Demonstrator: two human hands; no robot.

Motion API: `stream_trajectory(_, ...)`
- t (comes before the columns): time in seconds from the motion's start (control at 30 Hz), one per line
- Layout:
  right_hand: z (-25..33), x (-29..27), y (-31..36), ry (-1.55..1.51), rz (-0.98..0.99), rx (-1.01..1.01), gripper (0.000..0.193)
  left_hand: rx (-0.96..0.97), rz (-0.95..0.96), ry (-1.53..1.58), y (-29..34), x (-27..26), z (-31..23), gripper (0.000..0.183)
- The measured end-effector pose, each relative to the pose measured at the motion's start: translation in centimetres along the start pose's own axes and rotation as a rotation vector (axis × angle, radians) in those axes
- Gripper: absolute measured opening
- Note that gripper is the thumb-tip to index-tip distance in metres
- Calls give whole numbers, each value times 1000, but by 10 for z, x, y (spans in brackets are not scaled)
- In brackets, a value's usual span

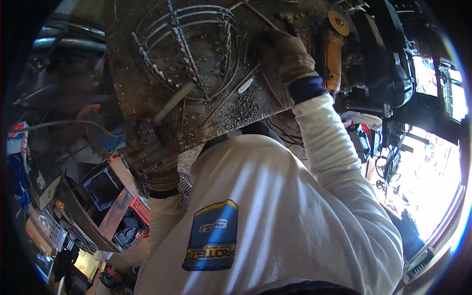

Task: The person uses a hammer to shape and align metal rods within a curved grate-like structure on a workbench, then moves to a large industrial machine to feed a wire through a guide.

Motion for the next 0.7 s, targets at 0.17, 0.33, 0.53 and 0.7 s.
stream_trajectory(0.17, -22, -8, 46, -122, -112, 47, 31, -24, 18, 34, 6, 6, 2, 33)
stream_trajectory(0.33, -2, 11, 70, -94, -102, -70, 40, -18, 18, 33, 6, 6, 3, 30)
stream_trajectory(0.53, 7, 28, 98, 89, -92, -232, 50, 63, -16, 16, 7, 1, -5, 28)
stream_trajectory(0.7, 15, 7, 128, 238, -184, -185, 56, 38, -20, -146, 14, 7, -2, 31)
Point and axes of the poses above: each hand's wrist, its own y-axis away from the middle knuckle, its own x-axis out of the palm, z = x × y, the point moved 9 cm from there along -y, towards the middle knuckle
